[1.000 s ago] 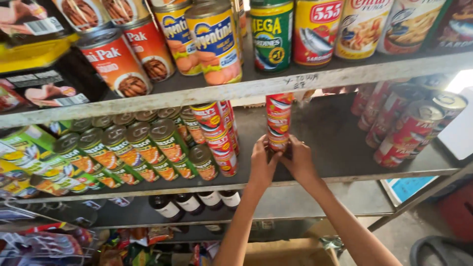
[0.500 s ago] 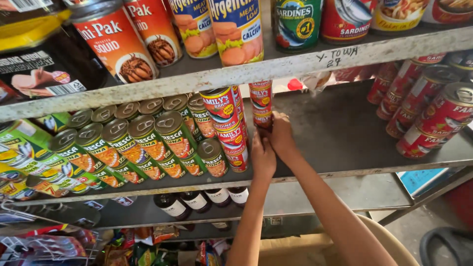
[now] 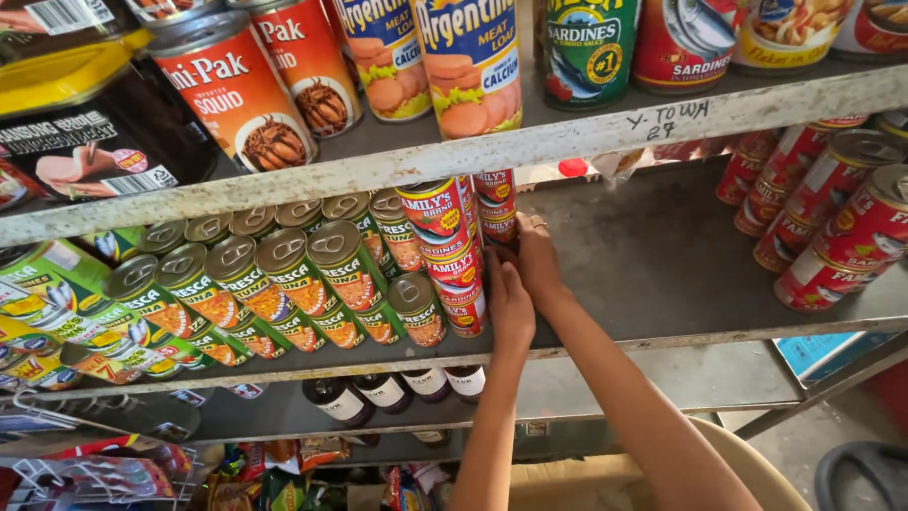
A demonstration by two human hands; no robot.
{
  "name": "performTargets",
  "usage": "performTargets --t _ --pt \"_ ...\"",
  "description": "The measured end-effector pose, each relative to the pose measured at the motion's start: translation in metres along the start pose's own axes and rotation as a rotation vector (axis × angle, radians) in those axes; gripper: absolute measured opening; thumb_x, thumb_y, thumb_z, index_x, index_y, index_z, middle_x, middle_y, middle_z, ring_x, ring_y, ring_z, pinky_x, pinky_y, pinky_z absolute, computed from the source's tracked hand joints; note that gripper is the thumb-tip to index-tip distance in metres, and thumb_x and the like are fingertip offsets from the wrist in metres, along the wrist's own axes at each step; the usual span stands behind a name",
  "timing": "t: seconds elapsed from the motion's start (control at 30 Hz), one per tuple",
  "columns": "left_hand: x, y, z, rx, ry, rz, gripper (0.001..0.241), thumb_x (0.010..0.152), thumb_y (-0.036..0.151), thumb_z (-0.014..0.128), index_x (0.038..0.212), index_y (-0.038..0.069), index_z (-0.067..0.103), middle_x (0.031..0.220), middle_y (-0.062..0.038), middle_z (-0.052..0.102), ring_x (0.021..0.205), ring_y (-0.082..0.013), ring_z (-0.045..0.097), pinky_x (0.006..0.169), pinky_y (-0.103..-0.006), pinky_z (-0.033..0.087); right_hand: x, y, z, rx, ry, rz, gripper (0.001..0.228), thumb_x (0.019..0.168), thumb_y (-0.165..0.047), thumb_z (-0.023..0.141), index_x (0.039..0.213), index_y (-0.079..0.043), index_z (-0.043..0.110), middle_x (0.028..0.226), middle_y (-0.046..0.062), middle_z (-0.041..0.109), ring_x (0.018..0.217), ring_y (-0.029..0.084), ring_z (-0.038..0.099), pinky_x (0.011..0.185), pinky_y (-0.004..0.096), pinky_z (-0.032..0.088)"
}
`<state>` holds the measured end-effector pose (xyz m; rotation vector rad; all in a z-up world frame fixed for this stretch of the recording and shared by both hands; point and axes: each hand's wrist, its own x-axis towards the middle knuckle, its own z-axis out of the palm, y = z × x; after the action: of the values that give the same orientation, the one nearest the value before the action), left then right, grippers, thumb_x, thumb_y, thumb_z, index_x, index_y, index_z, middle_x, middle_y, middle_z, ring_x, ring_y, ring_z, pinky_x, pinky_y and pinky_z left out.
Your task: Organizing and stacking various canned goods on metal shelves in a grocery store aisle.
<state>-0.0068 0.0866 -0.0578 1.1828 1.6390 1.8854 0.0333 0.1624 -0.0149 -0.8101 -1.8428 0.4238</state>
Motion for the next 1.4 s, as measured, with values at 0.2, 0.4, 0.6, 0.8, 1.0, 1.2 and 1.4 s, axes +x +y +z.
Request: performTargets --t 0.2,0.4,0.6,0.8,1.0,1.2,1.4 --pt "-0.004 0.014 -0.004 0.032 -0.007 -0.042 0.062 0.109 0.037 0.033 0.158 0.0 0.029 0.165 -0.021 0.031 0.154 -0.0341 0.026 0.124 -0.0382 0.02 -0.002 0.002 0.0 0.017 -0.041 0.056 0.051 0.081 -0.016 0.082 0.124 0.0 0.058 0.118 0.025 0.061 0.108 0.045 0.062 0.087 0.048 0.054" --pt "-0.005 0.011 -0.003 0.03 0.013 -0.039 0.062 0.109 0.038 0.034 0.157 0.0 0.032 0.164 -0.021 0.035 0.153 -0.0353 0.03 0.122 -0.0389 0.023 -0.001 0.027 0.017 -0.016 -0.03 0.047 0.053 0.08 -0.018 0.083 0.122 0.001 0.056 0.119 0.026 0.06 0.111 0.046 0.059 0.089 0.05 0.053" --pt "-0.006 0.009 -0.002 0.015 0.025 -0.021 0.062 0.108 0.038 0.037 0.155 -0.002 0.033 0.159 -0.023 0.041 0.148 -0.0368 0.038 0.12 -0.0407 0.029 0.0 0.021 0.006 0.049 -0.074 0.022 0.05 0.082 -0.014 0.078 0.125 -0.002 0.057 0.122 0.024 0.061 0.112 0.045 0.061 0.09 0.049 0.053" --pt "-0.006 0.005 -0.004 0.166 0.076 0.052 0.055 0.107 0.033 0.045 0.147 -0.005 0.043 0.148 -0.028 0.05 0.139 -0.0415 0.046 0.114 -0.0451 0.035 -0.001 0.03 0.001 -0.052 -0.163 0.046 0.043 0.089 -0.02 0.078 0.122 -0.002 0.056 0.115 0.022 0.064 0.111 0.044 0.061 0.095 0.05 0.05" --pt "-0.019 0.025 0.001 0.329 0.002 0.11 0.033 0.095 0.018 0.061 0.121 -0.002 0.063 0.115 -0.022 0.066 0.106 -0.0356 0.067 0.093 -0.0439 0.052 -0.027 0.072 -0.069 0.005 -0.109 0.091 0.05 0.09 -0.014 0.069 0.134 0.004 0.053 0.119 0.025 0.064 0.11 0.039 0.064 0.095 0.047 0.051" --pt "-0.045 0.087 0.08 0.194 -0.183 0.237 0.016 0.093 0.007 0.065 0.106 0.0 0.07 0.1 -0.016 0.07 0.088 -0.0266 0.073 0.078 -0.0376 0.058 -0.051 0.118 -0.204 -0.299 0.275 0.057 0.045 0.092 -0.003 0.061 0.136 0.004 0.055 0.119 0.026 0.067 0.109 0.041 0.066 0.096 0.048 0.05" --pt "-0.077 0.096 0.189 -0.048 -0.358 0.178 0.027 0.089 0.009 0.071 0.114 -0.001 0.067 0.105 -0.014 0.07 0.086 -0.0222 0.074 0.072 -0.0342 0.06 -0.114 0.028 -0.289 -0.226 0.251 0.038 0.029 0.095 0.001 0.061 0.124 -0.007 0.065 0.111 0.018 0.072 0.104 0.034 0.07 0.092 0.041 0.054"
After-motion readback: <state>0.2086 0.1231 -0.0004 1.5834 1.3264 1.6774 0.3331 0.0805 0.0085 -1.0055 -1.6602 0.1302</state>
